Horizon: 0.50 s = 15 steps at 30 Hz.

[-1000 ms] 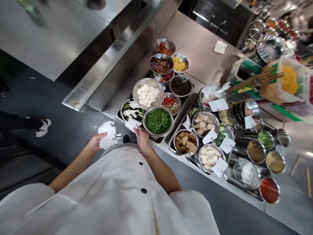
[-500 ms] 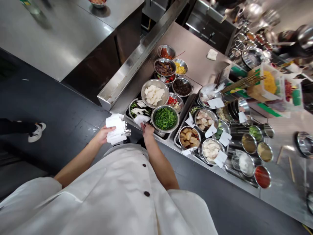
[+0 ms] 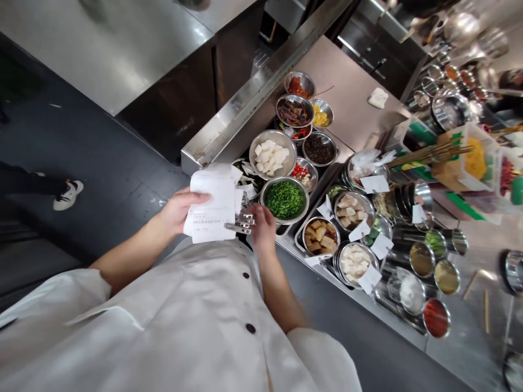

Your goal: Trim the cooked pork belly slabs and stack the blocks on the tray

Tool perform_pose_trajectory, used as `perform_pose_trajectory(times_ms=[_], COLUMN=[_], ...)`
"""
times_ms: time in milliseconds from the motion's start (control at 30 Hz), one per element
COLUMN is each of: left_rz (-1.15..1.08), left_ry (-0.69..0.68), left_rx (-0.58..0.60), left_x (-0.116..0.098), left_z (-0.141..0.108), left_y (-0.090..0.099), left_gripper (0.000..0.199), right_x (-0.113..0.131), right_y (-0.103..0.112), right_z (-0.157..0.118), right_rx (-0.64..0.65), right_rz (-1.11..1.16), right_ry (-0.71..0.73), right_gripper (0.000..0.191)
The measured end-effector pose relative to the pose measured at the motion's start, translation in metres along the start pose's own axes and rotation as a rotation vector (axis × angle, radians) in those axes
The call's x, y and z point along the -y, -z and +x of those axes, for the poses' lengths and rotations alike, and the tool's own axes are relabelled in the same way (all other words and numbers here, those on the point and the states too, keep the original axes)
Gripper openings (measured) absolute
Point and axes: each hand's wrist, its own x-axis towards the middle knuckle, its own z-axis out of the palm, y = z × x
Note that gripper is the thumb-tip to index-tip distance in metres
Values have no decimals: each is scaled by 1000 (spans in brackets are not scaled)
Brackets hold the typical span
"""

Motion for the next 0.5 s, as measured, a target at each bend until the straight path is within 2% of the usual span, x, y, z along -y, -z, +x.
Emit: perform_pose_trajectory(times_ms=[67,133,233,367,500], left_rz=[16,30,53,41,-8], left_ry=[-7,-15,-35,-41,2], left_rx=[27,50,79,79,4], left_x=[-7,-11,-10,-2,13], left_z=[-4,-6,0,21,48], left_y=[-12,-24,-41,-54,-52], left_gripper=[46,43,42,46,46], right_x=[30,61,93,101,89], right_y=[15,25,30,33,56], right_z=[-35,-67,-92,-77,-45], right_rx=[19,116,201,173,259], right_rz=[-11,-69,-199,-154,-33], right_ry=[71,220,351,234,108], right_gripper=[37,46,43,39,40])
